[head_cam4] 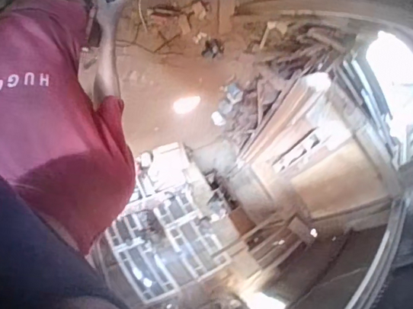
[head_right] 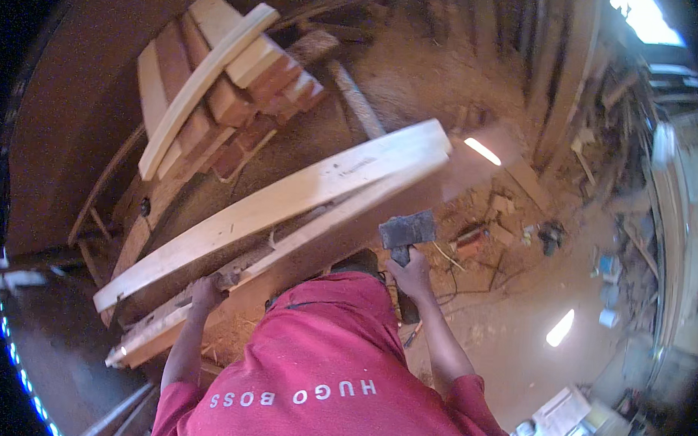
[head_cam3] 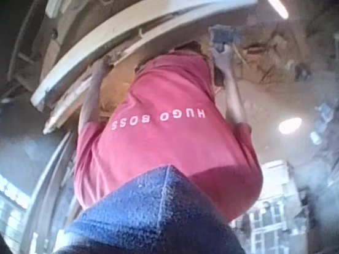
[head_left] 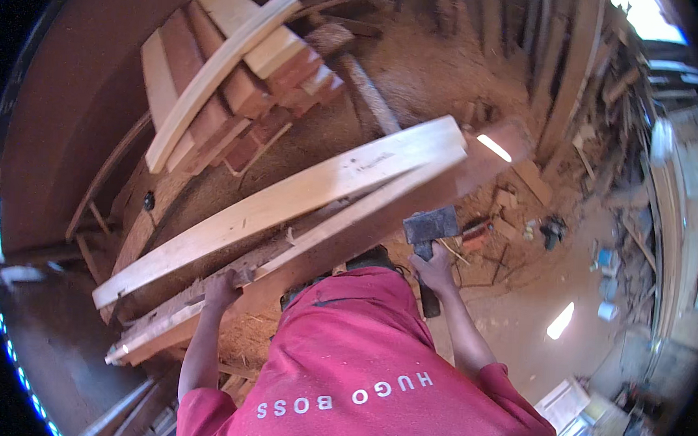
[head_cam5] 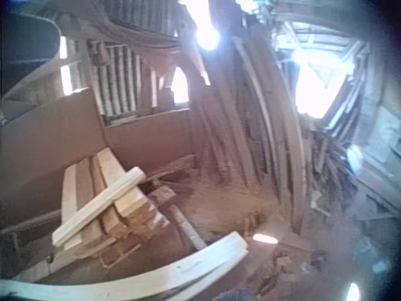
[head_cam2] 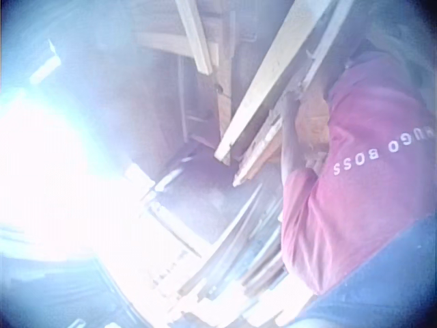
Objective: The person carves a notch into a wooden beam using a chisel and a hammer, then measures the piece with a metal ruler.
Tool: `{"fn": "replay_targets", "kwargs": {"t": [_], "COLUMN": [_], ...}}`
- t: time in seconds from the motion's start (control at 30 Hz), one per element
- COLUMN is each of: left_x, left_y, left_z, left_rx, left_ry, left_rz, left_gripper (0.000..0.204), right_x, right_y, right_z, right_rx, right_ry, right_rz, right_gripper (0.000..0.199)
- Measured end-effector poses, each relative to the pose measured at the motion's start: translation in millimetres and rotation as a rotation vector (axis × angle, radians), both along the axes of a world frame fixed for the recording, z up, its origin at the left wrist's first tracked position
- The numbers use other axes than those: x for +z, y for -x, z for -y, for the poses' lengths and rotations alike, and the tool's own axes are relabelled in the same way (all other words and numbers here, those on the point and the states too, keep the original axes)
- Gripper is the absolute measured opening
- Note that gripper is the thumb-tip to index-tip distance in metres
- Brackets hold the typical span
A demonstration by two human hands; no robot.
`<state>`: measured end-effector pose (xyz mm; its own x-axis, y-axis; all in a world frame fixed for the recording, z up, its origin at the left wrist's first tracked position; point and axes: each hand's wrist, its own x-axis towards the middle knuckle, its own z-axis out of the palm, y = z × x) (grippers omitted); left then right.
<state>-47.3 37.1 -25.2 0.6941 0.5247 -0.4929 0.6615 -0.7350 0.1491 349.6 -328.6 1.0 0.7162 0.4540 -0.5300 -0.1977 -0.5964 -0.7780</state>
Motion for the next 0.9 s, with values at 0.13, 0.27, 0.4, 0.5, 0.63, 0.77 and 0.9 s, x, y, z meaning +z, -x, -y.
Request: {"fn": "replay_targets", "kwargs": {"t": [0.13, 0.27, 0.4, 0.5, 0.63, 0.77, 0.9], "left_x": [5.1, -38.0, -4.1, -0.8, -48.4, -73.2, -66.7], "left_y": [23.6, 18.3, -70.3, -109.7, -81.7, -51.3, -57.1], "left_z": [13.5, 22.7, 12.8, 64.3, 63.8, 74.1, 81.9], "left_rx": [0.005, -0.166, -0.289, -0.261, -0.545, -0.580, -0.605], "left_ry": [0.019, 0.008, 0.132, 0.115, 0.118, 0.031, 0.043], "left_rz": [-0.042, 0.269, 0.046, 0.283, 0.244, 0.307, 0.261], "left_gripper": [0.044, 0.040, 0.051, 0.053, 0.068, 0.098, 0.104], "right_x": [-9.3, -24.9, -15.3, -16.7, -25.1, -41.3, -37.1], "right_y": [36.3, 89.0, 156.4, 217.5, 323.9, 434.7, 505.7], "right_z": [15.5, 40.5, 27.6, 38.5, 67.3, 104.7, 118.1], "right_rx": [-0.247, -0.426, -0.571, -0.771, -0.840, -1.005, -1.274], "right_ry": [-0.090, -0.170, -0.182, -0.249, -0.065, 0.005, 0.088], "right_rz": [-0.112, -0.123, -0.122, -0.108, -0.137, -0.141, -0.234], "right_gripper": [0.020, 0.017, 0.015, 0.014, 0.012, 0.010, 0.011]}}
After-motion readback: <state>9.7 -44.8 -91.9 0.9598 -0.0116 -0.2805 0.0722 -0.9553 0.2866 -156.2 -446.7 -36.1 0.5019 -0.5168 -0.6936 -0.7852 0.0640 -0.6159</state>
